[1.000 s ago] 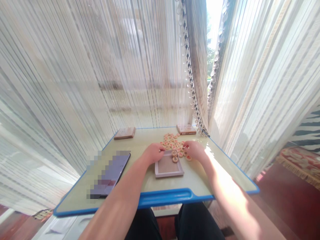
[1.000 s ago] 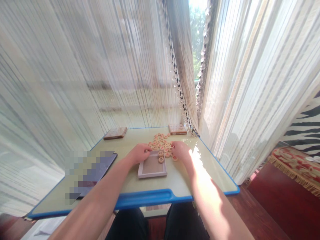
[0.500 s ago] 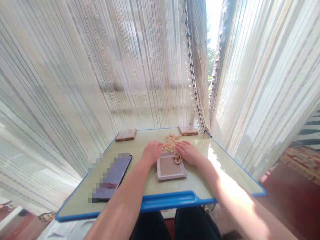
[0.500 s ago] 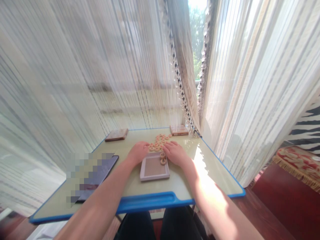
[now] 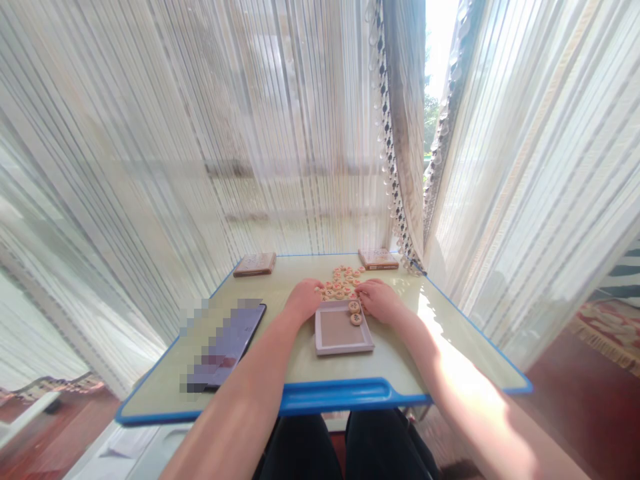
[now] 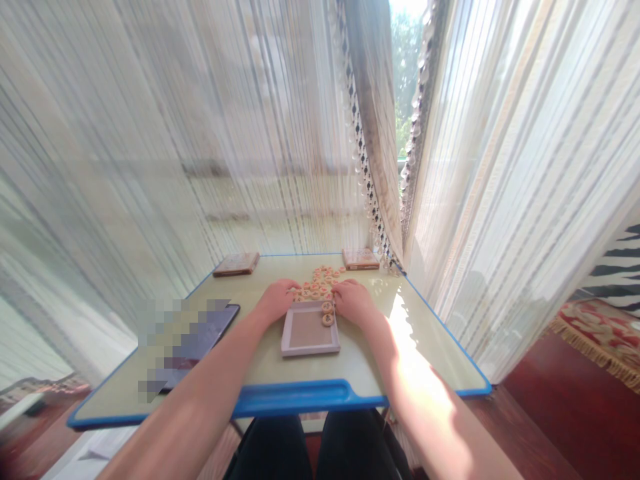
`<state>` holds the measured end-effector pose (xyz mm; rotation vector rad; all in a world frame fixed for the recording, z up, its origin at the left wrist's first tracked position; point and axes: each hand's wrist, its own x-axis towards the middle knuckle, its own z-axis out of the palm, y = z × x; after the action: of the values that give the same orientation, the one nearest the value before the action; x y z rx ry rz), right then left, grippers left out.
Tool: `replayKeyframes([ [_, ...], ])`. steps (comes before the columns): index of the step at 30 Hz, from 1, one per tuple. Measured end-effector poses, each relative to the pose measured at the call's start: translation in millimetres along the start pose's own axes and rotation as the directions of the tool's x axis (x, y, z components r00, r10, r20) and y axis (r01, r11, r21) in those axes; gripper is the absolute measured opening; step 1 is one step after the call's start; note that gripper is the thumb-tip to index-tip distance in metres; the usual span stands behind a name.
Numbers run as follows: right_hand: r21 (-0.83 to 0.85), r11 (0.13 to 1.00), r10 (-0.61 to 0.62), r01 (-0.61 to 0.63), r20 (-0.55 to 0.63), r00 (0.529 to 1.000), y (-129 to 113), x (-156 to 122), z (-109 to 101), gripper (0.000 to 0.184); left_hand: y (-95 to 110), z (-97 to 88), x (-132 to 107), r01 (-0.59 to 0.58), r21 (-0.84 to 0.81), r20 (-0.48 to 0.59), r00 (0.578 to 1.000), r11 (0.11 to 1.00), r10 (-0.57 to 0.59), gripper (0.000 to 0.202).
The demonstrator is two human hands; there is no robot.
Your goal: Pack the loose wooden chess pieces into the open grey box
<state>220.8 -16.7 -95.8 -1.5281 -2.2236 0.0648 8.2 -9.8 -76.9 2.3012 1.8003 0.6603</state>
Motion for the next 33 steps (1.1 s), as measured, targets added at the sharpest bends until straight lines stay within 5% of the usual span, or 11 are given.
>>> replayKeyframes([
  [4, 0.003, 0.995, 0.102, -0.102, -0.004, 0.995, 1.4, -1.1, -3.4, 0.028, 3.0, -1.7, -3.9, -0.102, -0.021, -0.05, 0.994, 0.995, 0.101, 0.03],
  [12, 0.028, 0.983, 0.183, -0.182, -0.063, 0.981, -0.8, 1.3, -2.3, 0.03, 5.3, 1.1, -7.7, -0.255, 0.047, 0.052, 0.966, 0.966, 0.252, 0.019],
  [19, 0.088, 0.973, 0.215, -0.212, -0.031, 0.976, 2.8, 2.8, 2.1, 0.025, 4.3, -0.5, -7.6, -0.253, 0.033, 0.081, 0.965, 0.967, 0.25, 0.021],
  [25, 0.124, 0.973, 0.21, -0.193, -0.137, 0.968, 5.2, 3.2, 3.3, 0.031, 5.5, -2.3, -7.5, -0.27, 0.042, 0.074, 0.961, 0.962, 0.266, 0.022],
  [33, 0.039, 0.972, 0.234, -0.233, -0.023, 0.972, 1.2, 1.4, -1.2, 0.027, 9.3, -4.0, -9.0, -0.248, 0.092, 0.082, 0.967, 0.964, 0.241, 0.022],
])
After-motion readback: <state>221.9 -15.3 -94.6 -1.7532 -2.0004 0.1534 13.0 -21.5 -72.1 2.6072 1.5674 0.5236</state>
